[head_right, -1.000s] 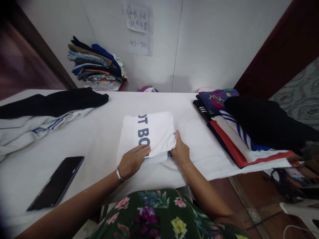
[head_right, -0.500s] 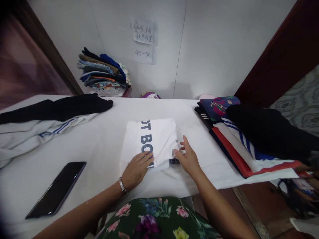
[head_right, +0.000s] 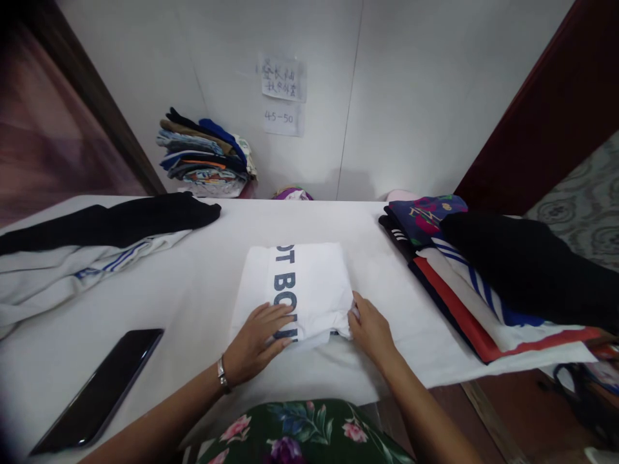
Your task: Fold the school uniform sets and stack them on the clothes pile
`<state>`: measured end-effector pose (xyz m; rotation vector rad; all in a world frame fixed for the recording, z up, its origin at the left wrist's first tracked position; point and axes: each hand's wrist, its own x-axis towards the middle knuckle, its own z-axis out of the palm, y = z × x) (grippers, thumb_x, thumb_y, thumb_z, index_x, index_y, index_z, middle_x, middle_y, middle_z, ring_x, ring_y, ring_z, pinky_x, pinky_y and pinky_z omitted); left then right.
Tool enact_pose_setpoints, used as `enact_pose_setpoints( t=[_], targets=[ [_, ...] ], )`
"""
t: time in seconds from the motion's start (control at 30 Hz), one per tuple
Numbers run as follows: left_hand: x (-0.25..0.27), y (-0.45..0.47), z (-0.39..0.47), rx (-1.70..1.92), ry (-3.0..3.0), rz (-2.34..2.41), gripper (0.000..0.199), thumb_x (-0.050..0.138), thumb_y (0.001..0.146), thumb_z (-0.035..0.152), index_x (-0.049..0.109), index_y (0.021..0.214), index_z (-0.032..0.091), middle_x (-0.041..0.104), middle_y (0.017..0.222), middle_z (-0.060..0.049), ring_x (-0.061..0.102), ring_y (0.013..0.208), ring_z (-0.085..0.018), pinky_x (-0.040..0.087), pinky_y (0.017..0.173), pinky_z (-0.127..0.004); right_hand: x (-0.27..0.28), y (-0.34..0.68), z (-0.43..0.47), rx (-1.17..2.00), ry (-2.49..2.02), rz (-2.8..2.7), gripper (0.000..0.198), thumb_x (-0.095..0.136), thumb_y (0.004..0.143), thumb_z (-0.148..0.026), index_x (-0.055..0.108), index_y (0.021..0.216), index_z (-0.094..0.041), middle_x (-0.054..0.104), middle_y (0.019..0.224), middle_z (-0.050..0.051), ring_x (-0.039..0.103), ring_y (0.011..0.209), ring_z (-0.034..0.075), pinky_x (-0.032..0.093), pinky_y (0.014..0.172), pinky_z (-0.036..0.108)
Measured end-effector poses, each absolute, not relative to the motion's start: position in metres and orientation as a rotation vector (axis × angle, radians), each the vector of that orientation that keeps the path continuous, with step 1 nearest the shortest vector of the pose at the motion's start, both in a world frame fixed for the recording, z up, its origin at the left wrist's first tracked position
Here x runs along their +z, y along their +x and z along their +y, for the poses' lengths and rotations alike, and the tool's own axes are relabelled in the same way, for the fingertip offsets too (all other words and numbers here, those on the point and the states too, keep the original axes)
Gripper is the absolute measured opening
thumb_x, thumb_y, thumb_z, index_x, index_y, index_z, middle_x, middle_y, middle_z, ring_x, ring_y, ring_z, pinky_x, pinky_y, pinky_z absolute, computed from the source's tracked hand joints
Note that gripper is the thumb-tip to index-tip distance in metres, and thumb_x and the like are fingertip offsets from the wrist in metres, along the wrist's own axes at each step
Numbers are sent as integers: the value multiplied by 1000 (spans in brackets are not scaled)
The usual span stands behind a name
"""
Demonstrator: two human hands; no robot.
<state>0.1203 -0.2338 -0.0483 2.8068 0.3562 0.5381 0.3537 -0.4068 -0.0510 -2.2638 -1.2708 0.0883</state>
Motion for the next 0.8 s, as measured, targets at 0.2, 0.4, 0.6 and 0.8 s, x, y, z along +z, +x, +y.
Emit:
enact_pose_setpoints(
  t=[0.2,0.4,0.6,0.8],
  targets=[
    [-43,143,-219,573,2880,556,46,49,90,40,52,131,19,44,144,-11,35,135,-29,22,111,-54,-30,347,-366,-102,-1924,-1536,58,46,91,-37,32,145,-25,23,155,7,21,143,28,25,113,51],
    [-59,143,-214,556,2878,519,45,50,89,37,52,131,21,44,145,-9,35,136,-27,22,113,-51,-82,351,-351,396,-1934,-1470,62,46,90,-47,34,145,-23,15,157,6,8,145,27,17,116,52],
    [-65,122,-175,689,2298,1095,55,52,85,42,50,131,13,43,144,-16,37,135,-29,29,112,-46,-94,355,-376,641,-1753,-728,72,58,82,-55,34,145,-29,24,154,3,23,142,24,20,117,46],
    [-42,118,-144,497,1440,1416,65,55,83,49,43,136,12,51,137,-16,53,121,-30,45,100,-42,-77,347,-373,784,-1473,-460,83,75,69,-45,39,142,-28,38,147,9,40,133,27,32,111,46]
  ],
)
